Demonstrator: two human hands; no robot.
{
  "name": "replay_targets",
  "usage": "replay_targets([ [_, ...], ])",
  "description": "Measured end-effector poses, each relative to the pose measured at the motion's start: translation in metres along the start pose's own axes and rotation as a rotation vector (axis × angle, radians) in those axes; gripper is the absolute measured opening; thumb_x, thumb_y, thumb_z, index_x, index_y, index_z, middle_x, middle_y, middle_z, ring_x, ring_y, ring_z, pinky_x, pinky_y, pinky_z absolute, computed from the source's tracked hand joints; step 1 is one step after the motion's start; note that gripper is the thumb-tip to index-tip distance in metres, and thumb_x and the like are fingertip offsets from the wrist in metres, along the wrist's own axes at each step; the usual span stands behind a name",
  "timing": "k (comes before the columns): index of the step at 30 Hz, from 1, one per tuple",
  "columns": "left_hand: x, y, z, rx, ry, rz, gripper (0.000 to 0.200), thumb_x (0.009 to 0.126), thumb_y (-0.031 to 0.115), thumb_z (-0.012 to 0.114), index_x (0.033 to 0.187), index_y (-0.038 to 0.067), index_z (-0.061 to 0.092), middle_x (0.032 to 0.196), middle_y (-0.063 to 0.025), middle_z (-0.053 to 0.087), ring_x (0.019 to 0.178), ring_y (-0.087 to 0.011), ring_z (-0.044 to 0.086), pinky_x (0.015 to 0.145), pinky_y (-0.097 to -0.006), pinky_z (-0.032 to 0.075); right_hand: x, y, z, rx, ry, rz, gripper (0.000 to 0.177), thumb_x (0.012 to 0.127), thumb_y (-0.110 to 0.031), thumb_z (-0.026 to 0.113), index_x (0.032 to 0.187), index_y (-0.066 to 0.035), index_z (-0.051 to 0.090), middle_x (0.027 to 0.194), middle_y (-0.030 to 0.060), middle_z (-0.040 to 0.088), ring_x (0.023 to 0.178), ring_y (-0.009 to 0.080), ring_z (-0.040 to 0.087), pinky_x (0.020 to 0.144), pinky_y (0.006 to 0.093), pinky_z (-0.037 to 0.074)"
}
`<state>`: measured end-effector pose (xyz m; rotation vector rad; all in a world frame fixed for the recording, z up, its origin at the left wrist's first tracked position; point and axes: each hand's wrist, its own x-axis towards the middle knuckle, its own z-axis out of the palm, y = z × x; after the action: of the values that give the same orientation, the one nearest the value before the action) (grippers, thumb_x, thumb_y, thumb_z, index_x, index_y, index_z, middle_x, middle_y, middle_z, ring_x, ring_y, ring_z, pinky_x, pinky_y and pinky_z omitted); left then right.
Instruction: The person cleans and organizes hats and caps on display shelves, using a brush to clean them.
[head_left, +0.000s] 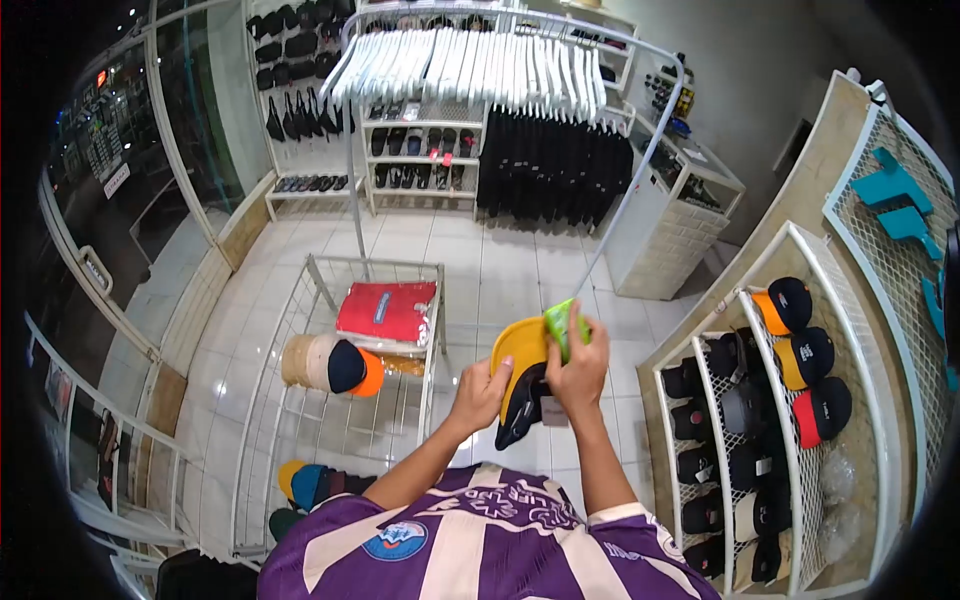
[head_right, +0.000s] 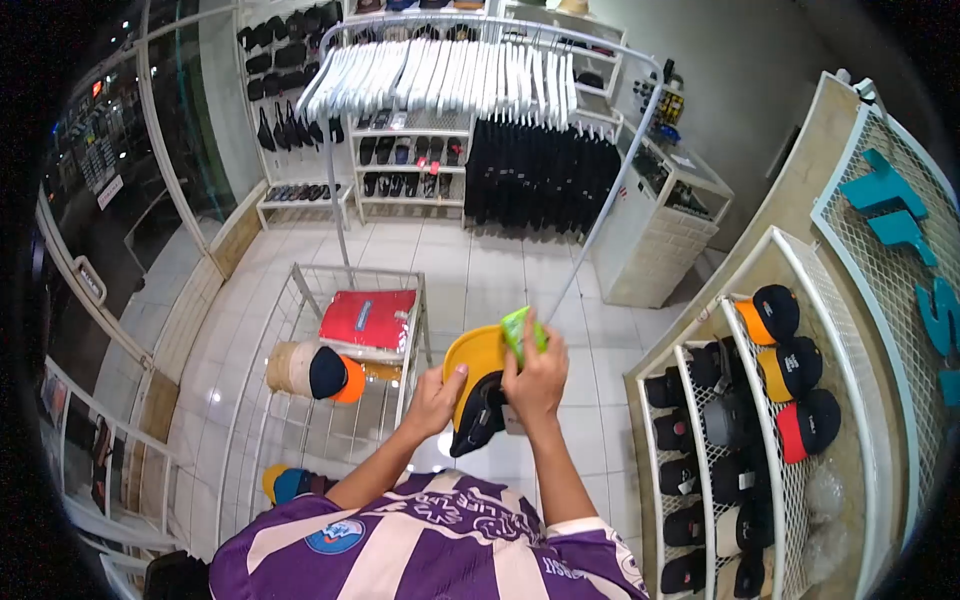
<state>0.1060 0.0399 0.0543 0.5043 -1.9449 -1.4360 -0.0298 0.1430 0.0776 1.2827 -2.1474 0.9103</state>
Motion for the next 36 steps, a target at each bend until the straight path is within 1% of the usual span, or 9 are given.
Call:
replay_targets([
  [6, -0.008, 0.011, -0.003, 0.071, -0.017, -0.034, 0.040, 0.103, 0.028, 0.053, 0.088, -0.007, 0.063, 0.072, -0.0286, 0.062, 0.070, -0.0475, 0.063, 0.062, -0.0494, 0.046, -0.005, -0.001, 0.002, 0.173, 0.059, -0.079, 0.063, 0.084, -0.014, 0.073, 0.144, -0.005, 0.057, 0.122, 0.0255, 0.059, 0.112, 0.0412, 0.057, 0.097, 0.0489, 0.046],
  [8, -0.014, 0.016, -0.006, 0.068, -0.050, -0.081, 0.039, 0.102, 0.027, 0.053, 0.088, -0.007, 0.063, 0.073, -0.0291, 0.062, 0.072, -0.0484, 0.063, 0.063, -0.0501, 0.046, 0.006, 0.016, 0.001, 0.084, 0.116, 0.147, 0.059, 0.083, -0.012, 0.074, 0.140, -0.005, 0.061, 0.121, 0.0250, 0.059, 0.110, 0.0403, 0.057, 0.095, 0.0470, 0.046],
  [13, -0.021, -0.008, 0.001, 0.080, 0.002, -0.069, 0.039, 0.103, 0.028, 0.053, 0.089, -0.007, 0.064, 0.067, -0.0266, 0.060, 0.063, -0.0407, 0.064, 0.059, -0.0472, 0.045, -0.026, -0.017, 0.006, 0.261, -0.024, -0.068, 0.056, 0.082, -0.012, 0.078, 0.136, -0.005, 0.064, 0.120, 0.0214, 0.062, 0.110, 0.0387, 0.058, 0.098, 0.0467, 0.046],
  [18, -0.028, -0.020, 0.001, -0.082, 0.057, -0.119, 0.040, 0.104, 0.026, 0.053, 0.084, -0.008, 0.063, 0.060, -0.0184, 0.058, 0.054, -0.0230, 0.058, 0.054, -0.0411, 0.043, -0.031, 0.002, 0.015, 0.137, 0.063, 0.276, 0.057, 0.081, -0.012, 0.078, 0.136, -0.004, 0.064, 0.121, 0.0217, 0.063, 0.109, 0.0385, 0.060, 0.099, 0.0442, 0.047],
  [21, -0.024, -0.024, 0.001, -0.076, 0.048, -0.108, 0.039, 0.104, 0.025, 0.053, 0.083, -0.007, 0.061, 0.060, -0.0167, 0.056, 0.054, -0.0209, 0.054, 0.054, -0.0400, 0.043, -0.036, -0.028, 0.007, 0.302, -0.034, -0.041, 0.057, 0.081, -0.012, 0.079, 0.136, -0.004, 0.064, 0.118, 0.0218, 0.063, 0.106, 0.0395, 0.061, 0.094, 0.0456, 0.049],
  [24, -0.024, -0.017, -0.008, -0.010, -0.023, -0.137, 0.038, 0.104, 0.024, 0.053, 0.083, -0.007, 0.061, 0.061, -0.0159, 0.056, 0.055, -0.0198, 0.053, 0.055, -0.0400, 0.042, -0.027, 0.009, 0.015, 0.167, 0.036, 0.173, 0.059, 0.082, -0.015, 0.078, 0.138, -0.007, 0.063, 0.119, 0.0212, 0.063, 0.106, 0.0381, 0.060, 0.096, 0.0454, 0.047],
  [26, -0.027, -0.021, -0.007, -0.006, -0.051, -0.160, 0.036, 0.107, 0.026, 0.052, 0.090, -0.004, 0.062, 0.070, 0.0007, 0.057, 0.064, -0.0057, 0.049, 0.055, -0.0276, 0.040, -0.030, 0.011, 0.017, 0.220, 0.061, 0.338, 0.060, 0.080, -0.016, 0.080, 0.138, -0.009, 0.064, 0.119, 0.0214, 0.063, 0.106, 0.0378, 0.061, 0.098, 0.0451, 0.047],
  [29, -0.021, -0.022, -0.005, -0.064, -0.002, -0.143, 0.037, 0.107, 0.026, 0.052, 0.089, -0.004, 0.062, 0.070, 0.0008, 0.058, 0.064, -0.0061, 0.049, 0.055, -0.0278, 0.040, -0.051, -0.018, 0.018, 0.297, 0.007, 0.013, 0.062, 0.077, -0.015, 0.082, 0.137, -0.009, 0.065, 0.119, 0.0214, 0.063, 0.109, 0.0369, 0.061, 0.097, 0.0459, 0.047],
  [36, -0.020, -0.017, -0.004, 0.046, -0.068, -0.103, 0.037, 0.106, 0.026, 0.053, 0.087, -0.005, 0.062, 0.067, 0.0002, 0.057, 0.062, -0.0084, 0.049, 0.055, -0.0307, 0.042, -0.050, -0.009, 0.020, 0.280, 0.093, 0.256, 0.064, 0.078, -0.014, 0.082, 0.139, -0.009, 0.063, 0.114, 0.0212, 0.063, 0.105, 0.0381, 0.062, 0.093, 0.0447, 0.050],
])
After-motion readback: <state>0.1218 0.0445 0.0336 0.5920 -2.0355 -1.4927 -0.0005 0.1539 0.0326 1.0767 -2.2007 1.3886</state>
